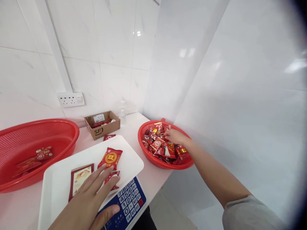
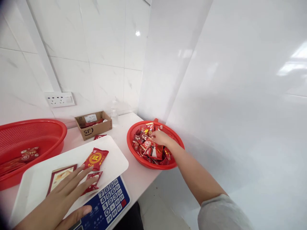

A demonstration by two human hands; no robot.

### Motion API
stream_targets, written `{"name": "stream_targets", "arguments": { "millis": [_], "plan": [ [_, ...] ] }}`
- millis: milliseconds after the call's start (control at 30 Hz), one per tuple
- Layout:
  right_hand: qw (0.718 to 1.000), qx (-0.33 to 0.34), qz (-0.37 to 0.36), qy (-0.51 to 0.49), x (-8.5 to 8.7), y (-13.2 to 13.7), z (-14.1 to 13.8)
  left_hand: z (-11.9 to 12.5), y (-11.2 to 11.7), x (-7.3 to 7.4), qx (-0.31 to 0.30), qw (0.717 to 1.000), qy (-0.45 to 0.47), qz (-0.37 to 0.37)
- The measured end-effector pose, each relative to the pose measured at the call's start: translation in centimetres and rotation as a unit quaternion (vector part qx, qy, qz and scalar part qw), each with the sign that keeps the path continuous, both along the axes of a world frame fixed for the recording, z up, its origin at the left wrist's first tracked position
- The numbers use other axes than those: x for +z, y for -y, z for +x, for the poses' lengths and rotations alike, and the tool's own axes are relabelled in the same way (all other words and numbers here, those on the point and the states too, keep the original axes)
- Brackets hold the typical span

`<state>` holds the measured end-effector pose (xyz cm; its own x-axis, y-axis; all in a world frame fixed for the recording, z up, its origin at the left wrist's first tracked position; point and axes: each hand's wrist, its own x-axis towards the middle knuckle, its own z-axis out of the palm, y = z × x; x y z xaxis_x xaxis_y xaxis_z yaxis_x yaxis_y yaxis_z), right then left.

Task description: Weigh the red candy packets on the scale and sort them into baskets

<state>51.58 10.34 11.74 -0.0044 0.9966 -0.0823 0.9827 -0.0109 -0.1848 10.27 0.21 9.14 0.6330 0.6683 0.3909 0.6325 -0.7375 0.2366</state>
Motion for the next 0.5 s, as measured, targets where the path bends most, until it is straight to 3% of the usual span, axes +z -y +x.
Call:
{"name": "stream_targets", "arguments": {
  "millis": [100, 167, 300, 500],
  "plan": [
    [0.997, 0.051, -0.054, 0.023, -1.5, -0.3, -2.7, 0.8, -0.4, -0.7, -0.016, 0.996, -0.072, 0.056],
    [0.992, 0.069, -0.09, 0.046, -2.8, -0.7, -4.6, 0.9, -0.4, -1.1, -0.026, 0.993, -0.106, 0.055],
    [0.983, 0.053, -0.135, 0.112, -4.8, -1.6, -6.9, 0.2, -0.2, -1.6, -0.037, 0.99, -0.137, 0.022],
    [0.972, 0.022, -0.161, 0.169, -5.6, -2.9, -8.0, -0.4, 0.0, -1.9, -0.027, 0.993, -0.116, 0.001]
  ]
}}
